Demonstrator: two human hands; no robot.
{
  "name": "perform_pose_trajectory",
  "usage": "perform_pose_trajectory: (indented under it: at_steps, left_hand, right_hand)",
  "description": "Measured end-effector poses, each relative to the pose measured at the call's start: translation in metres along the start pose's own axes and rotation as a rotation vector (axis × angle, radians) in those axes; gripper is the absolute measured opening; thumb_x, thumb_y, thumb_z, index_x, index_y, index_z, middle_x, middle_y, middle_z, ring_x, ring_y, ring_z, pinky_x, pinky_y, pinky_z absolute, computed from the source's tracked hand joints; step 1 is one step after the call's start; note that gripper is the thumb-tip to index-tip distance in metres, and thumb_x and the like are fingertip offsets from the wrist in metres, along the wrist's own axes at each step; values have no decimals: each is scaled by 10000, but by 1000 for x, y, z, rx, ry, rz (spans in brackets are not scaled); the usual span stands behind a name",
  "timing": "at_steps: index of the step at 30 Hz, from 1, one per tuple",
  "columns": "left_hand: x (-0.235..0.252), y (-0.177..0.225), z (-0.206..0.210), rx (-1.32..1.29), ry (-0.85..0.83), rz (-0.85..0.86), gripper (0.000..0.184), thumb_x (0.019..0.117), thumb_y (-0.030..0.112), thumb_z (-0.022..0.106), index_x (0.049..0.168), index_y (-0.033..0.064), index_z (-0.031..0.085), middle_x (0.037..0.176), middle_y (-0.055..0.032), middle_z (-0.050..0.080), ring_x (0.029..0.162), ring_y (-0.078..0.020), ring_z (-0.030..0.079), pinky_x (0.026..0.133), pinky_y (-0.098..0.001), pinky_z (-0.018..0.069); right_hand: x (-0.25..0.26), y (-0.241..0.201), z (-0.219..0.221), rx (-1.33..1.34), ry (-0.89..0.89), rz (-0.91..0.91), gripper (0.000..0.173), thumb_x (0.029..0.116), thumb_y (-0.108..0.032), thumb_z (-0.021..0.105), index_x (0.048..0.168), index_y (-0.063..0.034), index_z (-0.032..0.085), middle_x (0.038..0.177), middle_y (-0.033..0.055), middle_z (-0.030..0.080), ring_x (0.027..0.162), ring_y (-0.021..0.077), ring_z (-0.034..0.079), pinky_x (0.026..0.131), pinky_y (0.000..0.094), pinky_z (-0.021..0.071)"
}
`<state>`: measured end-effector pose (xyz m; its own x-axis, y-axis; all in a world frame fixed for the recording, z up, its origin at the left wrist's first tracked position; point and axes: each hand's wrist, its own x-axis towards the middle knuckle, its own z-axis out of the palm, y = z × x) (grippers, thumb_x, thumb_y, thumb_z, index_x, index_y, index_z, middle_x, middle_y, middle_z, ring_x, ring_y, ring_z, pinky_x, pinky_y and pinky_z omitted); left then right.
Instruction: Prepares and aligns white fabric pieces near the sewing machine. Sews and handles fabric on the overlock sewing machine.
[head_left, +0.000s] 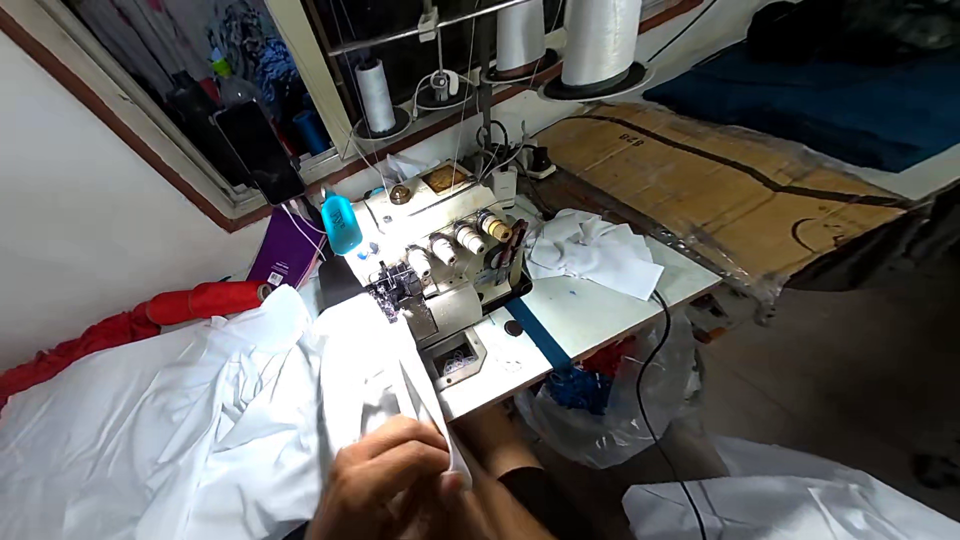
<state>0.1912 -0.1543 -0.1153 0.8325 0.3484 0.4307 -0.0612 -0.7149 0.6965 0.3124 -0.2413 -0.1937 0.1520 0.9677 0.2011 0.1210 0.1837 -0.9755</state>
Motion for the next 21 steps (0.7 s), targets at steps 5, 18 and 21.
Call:
perform_pose_trajectory:
  at_steps: [5,18,21]
  left_hand:
    - [-28,5,-5,428,-135,-262,386,1069,230,492,865,13,737,853,-116,726,841,-218,703,793,-394,563]
    - [-34,55,23,776,-63,-516,312,1009,256,617,981,-34,729,841,-167,732,753,-298,705,716,-478,533]
    - [-31,56,19,796,-27,-448,291,1007,236,619,877,-10,703,752,-137,696,679,-255,661,693,-439,499]
  right_hand:
    - [-20,2,-22,-203,66,-435,215,967,-258,686,932,-68,782,804,52,752,759,158,694,841,374,535]
    - [78,24,-18,-431,448,-46,251,857,-162,711,1081,-53,737,978,65,741,866,184,719,765,371,598]
    - [100,35,-19,-570,427,-367,285,787,-107,721,1066,-70,762,1145,71,729,1044,232,702,837,400,599]
